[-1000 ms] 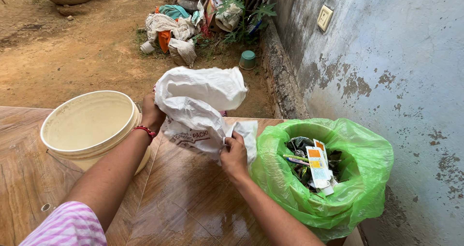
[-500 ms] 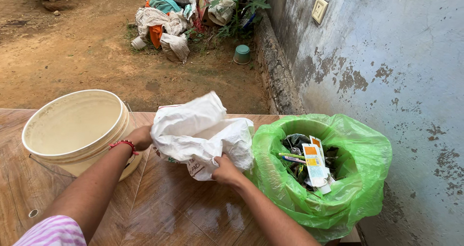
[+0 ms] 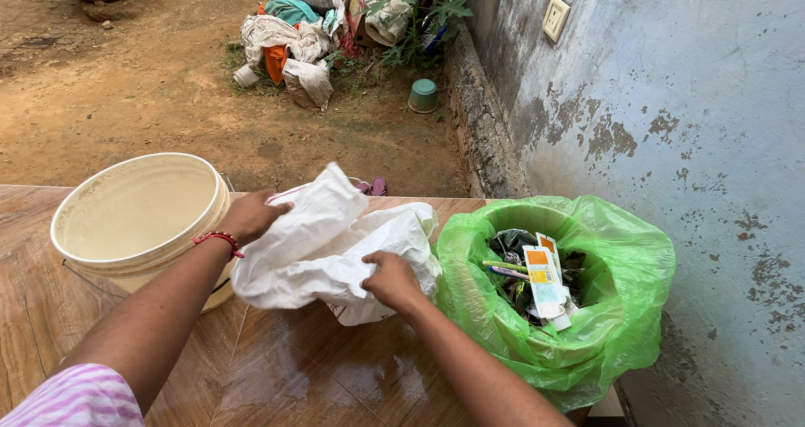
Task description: The person collects discarded items from the bathroom floor, including a toothbrush, toothpaste tube, and small boxes, and places them into a green trash bag. They then tie the bag and place it into a bucket.
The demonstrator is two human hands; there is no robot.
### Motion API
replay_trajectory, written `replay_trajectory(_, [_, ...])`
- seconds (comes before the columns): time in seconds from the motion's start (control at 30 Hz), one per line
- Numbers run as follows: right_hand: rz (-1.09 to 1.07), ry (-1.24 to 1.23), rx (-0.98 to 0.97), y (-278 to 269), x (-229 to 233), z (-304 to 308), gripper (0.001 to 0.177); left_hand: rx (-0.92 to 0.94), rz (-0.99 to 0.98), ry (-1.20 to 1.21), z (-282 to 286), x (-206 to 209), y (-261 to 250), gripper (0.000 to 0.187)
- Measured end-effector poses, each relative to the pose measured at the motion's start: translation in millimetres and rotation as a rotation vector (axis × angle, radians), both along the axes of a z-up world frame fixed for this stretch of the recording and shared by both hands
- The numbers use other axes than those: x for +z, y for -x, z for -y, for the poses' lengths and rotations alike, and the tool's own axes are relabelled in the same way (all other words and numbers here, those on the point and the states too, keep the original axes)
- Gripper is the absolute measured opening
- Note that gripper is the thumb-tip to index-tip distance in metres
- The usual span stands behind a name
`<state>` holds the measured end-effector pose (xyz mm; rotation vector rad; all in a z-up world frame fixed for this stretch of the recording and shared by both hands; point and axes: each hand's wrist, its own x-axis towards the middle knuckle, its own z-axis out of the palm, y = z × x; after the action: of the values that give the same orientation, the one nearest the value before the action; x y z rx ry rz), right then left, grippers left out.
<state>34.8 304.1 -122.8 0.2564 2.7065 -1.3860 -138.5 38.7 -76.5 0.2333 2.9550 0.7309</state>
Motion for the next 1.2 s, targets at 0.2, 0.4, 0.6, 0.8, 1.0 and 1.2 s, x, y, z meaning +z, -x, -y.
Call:
replay_trajectory(0.2, [0.062, 0.172, 0.002, -7, 32, -5, 0.058, -0.164, 0.088, 0.034, -14, -25, 6, 0.098])
replay_trajectory(0.4, [0.091, 0.220, 0.029, -9, 33, -12, 0.052, -0.184, 0.152, 0.064, -27, -21, -2, 0.102])
replay_trajectory(0.6, [0.067, 0.272, -0.015, -9, 47, -21, 0.050, -0.193, 0.143, 0.107, -37, -5, -14, 0.102])
replay_trajectory(0.8, [-0.035, 0.318, -0.037, 5, 54, -37, 0.052, -0.228, 0.090, 0.125, -57, 6, -31, 0.099])
replay_trajectory(1.0, [-0.100, 0.288, -0.092, 0, 84, -61, 0.052, -0.284, 0.002, 0.073, -86, 10, -42, 0.096])
replay_trajectory(1.2, [-0.140, 0.315, -0.141, -6, 100, -95, 0.048, -0.269, -0.037, 0.092, -113, 20, -51, 0.094])
